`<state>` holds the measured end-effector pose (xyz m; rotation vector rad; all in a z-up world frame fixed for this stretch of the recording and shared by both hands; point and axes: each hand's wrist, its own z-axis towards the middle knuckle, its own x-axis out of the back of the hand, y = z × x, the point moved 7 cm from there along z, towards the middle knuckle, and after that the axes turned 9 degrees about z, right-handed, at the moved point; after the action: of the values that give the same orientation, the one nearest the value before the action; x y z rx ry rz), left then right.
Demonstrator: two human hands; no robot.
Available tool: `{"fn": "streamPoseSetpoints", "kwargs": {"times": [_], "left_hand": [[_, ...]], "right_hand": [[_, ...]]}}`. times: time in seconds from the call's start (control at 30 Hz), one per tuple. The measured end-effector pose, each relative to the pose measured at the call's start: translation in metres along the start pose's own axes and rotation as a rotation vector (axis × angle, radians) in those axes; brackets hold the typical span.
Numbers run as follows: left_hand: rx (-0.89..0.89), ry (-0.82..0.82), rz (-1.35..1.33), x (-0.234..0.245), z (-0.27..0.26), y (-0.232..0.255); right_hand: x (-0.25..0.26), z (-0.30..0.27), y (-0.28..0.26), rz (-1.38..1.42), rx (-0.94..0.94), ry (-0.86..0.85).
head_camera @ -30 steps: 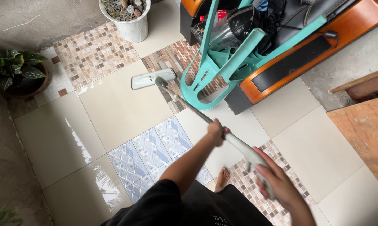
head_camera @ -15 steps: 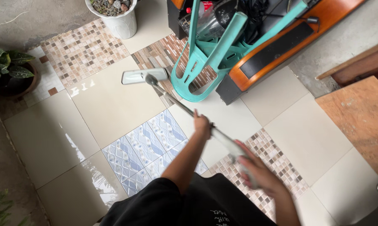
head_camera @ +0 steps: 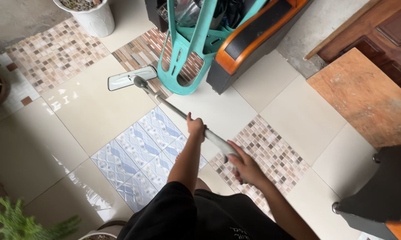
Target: The person mops a tiled floor with a mop, moving the mop head back and forth across different sections of patterned tiles near potted plants.
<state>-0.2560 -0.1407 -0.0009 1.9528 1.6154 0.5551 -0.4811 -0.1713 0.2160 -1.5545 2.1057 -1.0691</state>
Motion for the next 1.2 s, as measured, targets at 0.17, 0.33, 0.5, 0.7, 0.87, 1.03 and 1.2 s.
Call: {"fn": "streamPoseSetpoints", "kwargs": {"times": [0.17,0.33,0.5,0.7,0.87,1.03,1.2], "left_hand": [[-0.035,-0.067,0.040,-0.008,-0.039,-0.053],[0.107,-0.173,0.014,-0.082,-0.168,-0.105],[0.232,-0.355,0.140,-0.121,-0.296,-0.134],[0.182,-0.425,0.160,-0.120,-0.278,-0.155],[0.125,-0.447,0.248,-0.079,-0.226,-0.166],[0.153,-0.472,0.184,-0.070,-0.268,-0.186],[0.255,-0.585,0.130,-0.070,-0.312,-0.211]], "right_hand": [[0.017,-0.038,0.061,-0.017,-0.084,0.032],[0.123,-0.135,0.120,0.210,-0.242,0.227],[0.185,-0.236,0.142,0.171,-0.238,0.367],[0.151,-0.251,0.162,0.144,-0.248,0.530],[0.082,-0.214,0.177,0.172,-0.207,0.423],[0.075,-0.263,0.183,0.170,-0.253,0.433],[0.075,-0.319,0.173,0.024,-0.354,0.516]]}}
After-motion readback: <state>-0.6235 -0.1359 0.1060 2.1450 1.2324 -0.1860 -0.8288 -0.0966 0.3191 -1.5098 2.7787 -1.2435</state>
